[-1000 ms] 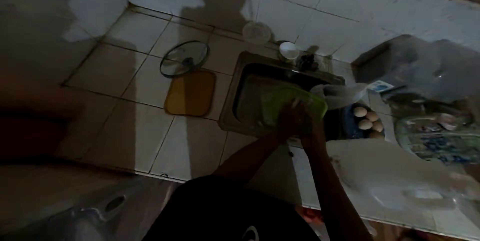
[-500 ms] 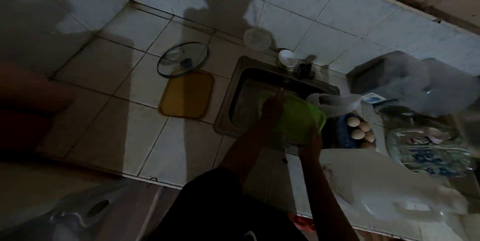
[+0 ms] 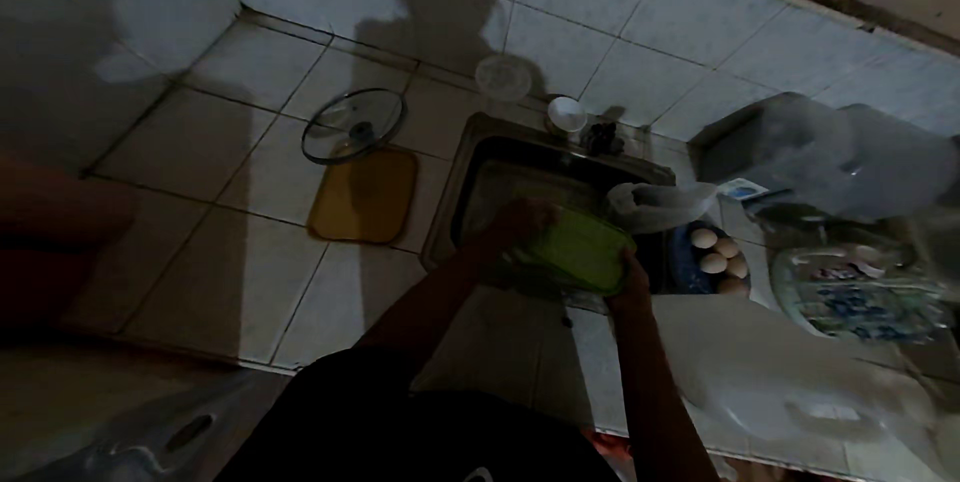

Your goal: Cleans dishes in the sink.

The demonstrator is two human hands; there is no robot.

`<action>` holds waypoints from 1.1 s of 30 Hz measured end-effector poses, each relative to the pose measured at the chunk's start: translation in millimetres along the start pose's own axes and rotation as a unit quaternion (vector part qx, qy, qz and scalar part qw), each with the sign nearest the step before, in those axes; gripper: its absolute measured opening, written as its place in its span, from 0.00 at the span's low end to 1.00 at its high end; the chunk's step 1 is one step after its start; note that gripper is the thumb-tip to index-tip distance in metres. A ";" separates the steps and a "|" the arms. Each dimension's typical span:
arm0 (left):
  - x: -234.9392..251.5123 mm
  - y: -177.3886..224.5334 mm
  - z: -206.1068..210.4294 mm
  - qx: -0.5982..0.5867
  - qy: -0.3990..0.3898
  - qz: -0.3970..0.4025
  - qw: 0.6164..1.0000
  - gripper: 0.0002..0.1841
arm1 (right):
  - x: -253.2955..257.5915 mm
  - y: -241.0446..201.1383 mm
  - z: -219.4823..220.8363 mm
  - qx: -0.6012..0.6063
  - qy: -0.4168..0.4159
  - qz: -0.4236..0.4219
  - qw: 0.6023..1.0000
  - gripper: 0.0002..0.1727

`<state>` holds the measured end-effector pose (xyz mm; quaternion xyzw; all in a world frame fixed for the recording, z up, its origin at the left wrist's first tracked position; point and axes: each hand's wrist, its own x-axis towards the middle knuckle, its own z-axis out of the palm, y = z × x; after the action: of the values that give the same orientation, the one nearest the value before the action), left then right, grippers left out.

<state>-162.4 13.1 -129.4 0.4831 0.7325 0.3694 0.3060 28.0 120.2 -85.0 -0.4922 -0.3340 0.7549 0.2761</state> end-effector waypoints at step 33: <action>3.0 -41.8 -58.1 -0.274 0.550 -0.388 0.687 0.35 | 66.1 80.7 38.9 -0.757 -0.288 -0.019 0.586 0.30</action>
<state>-230.4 -9.2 -133.3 -0.2396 0.7573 0.6018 0.0827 -39.2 110.1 -173.2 -0.2734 -0.8562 0.3264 -0.2926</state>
